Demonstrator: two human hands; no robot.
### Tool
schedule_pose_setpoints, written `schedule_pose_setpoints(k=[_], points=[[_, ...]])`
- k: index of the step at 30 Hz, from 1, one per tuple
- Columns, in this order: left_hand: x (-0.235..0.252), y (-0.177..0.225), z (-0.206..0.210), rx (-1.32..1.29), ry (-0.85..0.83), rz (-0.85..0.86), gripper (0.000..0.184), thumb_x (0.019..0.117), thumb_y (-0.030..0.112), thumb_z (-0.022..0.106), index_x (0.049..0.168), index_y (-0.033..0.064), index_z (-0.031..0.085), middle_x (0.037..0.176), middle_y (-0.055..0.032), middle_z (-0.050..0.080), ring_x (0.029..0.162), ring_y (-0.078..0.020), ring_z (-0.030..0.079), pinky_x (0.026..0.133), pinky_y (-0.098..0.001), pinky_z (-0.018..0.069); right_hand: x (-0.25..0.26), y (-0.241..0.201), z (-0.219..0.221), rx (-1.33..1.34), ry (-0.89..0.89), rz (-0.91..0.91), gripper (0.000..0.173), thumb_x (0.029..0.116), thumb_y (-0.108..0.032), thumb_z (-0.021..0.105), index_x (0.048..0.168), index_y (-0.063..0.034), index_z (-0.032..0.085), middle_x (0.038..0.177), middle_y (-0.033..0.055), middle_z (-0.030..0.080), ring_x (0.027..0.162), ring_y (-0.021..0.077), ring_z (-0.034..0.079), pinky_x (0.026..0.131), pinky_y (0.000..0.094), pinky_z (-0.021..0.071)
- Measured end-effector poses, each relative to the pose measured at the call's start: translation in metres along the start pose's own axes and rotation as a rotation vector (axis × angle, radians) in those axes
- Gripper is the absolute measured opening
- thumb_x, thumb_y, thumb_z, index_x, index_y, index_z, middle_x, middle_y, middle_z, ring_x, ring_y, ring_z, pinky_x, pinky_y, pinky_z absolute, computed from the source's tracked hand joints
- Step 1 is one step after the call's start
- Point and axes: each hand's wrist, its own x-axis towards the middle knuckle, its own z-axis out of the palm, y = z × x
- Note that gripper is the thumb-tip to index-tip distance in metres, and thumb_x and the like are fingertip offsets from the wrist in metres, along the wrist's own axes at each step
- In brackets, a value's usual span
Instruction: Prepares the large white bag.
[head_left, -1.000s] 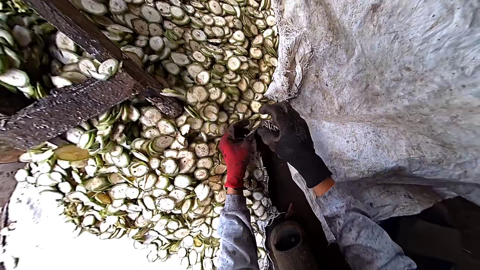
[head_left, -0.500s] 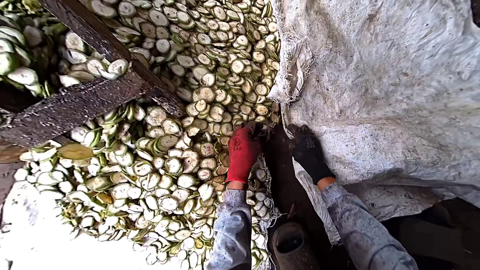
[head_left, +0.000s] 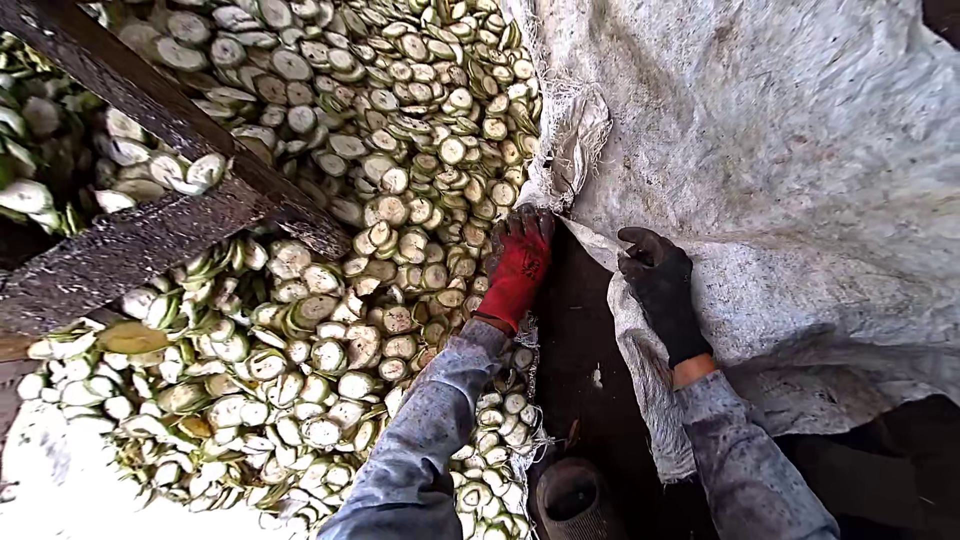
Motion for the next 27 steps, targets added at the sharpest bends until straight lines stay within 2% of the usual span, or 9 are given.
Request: schedule_pose_setpoints(k=[3,5,7,11,15,18,23,25,27], points=[[-0.026,-0.009,0.007,-0.041,-0.023,-0.041,0.060,0.1024,-0.001,0.051,0.157,-0.0059,0.026,0.156,-0.0368,0.030,0.140,-0.0562,0.037,0.110,-0.0651,0.0364,0.004,0.002,-0.015,0.068,0.068,0.022,0.040,0.0972,-0.008,0.065,0.136,-0.0199,0.062,0.090,0.0093,0.067,0.067,0.0197,0.060,0.061,0.0380,0.0515],[-0.003,-0.007,0.009,-0.036,-0.122,-0.070,0.045,0.1058,0.001,0.042,0.149,-0.0135,0.037,0.146,-0.0408,0.041,0.129,-0.0579,0.048,0.105,-0.0632,0.0411,0.002,0.001,-0.021,0.051,0.079,0.023,0.040,0.0975,-0.007,0.064,0.135,-0.0205,0.062,0.089,0.0084,0.066,0.066,0.0187,0.058,0.060,0.0374,0.0503],[0.014,-0.016,0.008,-0.050,-0.164,-0.065,0.040,0.1049,0.001,0.044,0.143,-0.0103,0.047,0.138,-0.0390,0.049,0.119,-0.0560,0.056,0.098,-0.0624,0.0465,0.002,-0.001,-0.020,-0.040,0.100,-0.019,0.040,0.0975,-0.008,0.063,0.136,-0.0208,0.063,0.091,0.0099,0.066,0.068,0.0217,0.059,0.060,0.0412,0.0502],[0.010,-0.044,-0.005,-0.428,0.029,-0.220,0.041,0.0947,0.018,0.069,0.133,0.0044,0.061,0.134,-0.0272,0.057,0.105,-0.0453,0.067,0.086,-0.0609,0.0561,0.001,-0.002,0.009,-0.396,-0.020,-0.133,0.045,0.0954,-0.008,0.063,0.139,-0.0163,0.062,0.118,0.0233,0.060,0.099,0.0407,0.064,0.078,0.0594,0.0538],[-0.003,-0.060,0.002,-0.658,0.379,-0.199,0.027,0.0924,0.016,0.070,0.113,-0.0019,0.070,0.110,-0.0247,0.069,0.101,-0.0406,0.068,0.089,-0.0591,0.0539,-0.012,-0.012,0.072,-0.667,-0.333,-0.077,0.047,0.0957,-0.017,0.066,0.141,-0.0055,0.059,0.131,0.0282,0.057,0.112,0.0467,0.062,0.089,0.0618,0.0515],[-0.010,-0.068,0.004,-0.723,0.520,-0.188,0.024,0.0918,0.015,0.072,0.108,-0.0030,0.072,0.100,-0.0217,0.072,0.094,-0.0350,0.070,0.086,-0.0546,0.0547,-0.020,-0.027,0.101,-0.633,-0.435,-0.077,0.044,0.0981,-0.017,0.062,0.139,-0.0016,0.058,0.132,0.0278,0.056,0.113,0.0461,0.061,0.089,0.0601,0.0523],[-0.014,-0.070,0.000,-0.761,0.561,-0.221,0.022,0.0903,0.012,0.072,0.105,-0.0040,0.072,0.098,-0.0207,0.072,0.092,-0.0323,0.070,0.086,-0.0500,0.0549,-0.016,-0.056,0.095,-0.507,-0.378,-0.179,0.055,0.0894,-0.015,0.074,0.141,-0.0095,0.058,0.136,0.0274,0.052,0.117,0.0474,0.057,0.084,0.0615,0.0528],[-0.015,-0.068,-0.002,-0.771,0.556,-0.217,0.022,0.0909,0.013,0.072,0.105,-0.0041,0.072,0.098,-0.0206,0.072,0.091,-0.0316,0.070,0.086,-0.0491,0.0552,-0.005,-0.061,0.093,-0.465,-0.293,-0.286,0.055,0.0924,-0.017,0.072,0.144,-0.0108,0.055,0.141,0.0244,0.051,0.121,0.0453,0.057,0.086,0.0601,0.0536],[-0.015,-0.068,-0.003,-0.764,0.568,-0.212,0.023,0.0910,0.014,0.073,0.105,-0.0039,0.073,0.097,-0.0205,0.072,0.091,-0.0317,0.070,0.085,-0.0490,0.0549,0.028,-0.067,0.107,-0.536,-0.292,-0.223,0.049,0.0968,-0.015,0.066,0.144,-0.0046,0.055,0.146,0.0258,0.050,0.120,0.0458,0.060,0.089,0.0601,0.0531]])
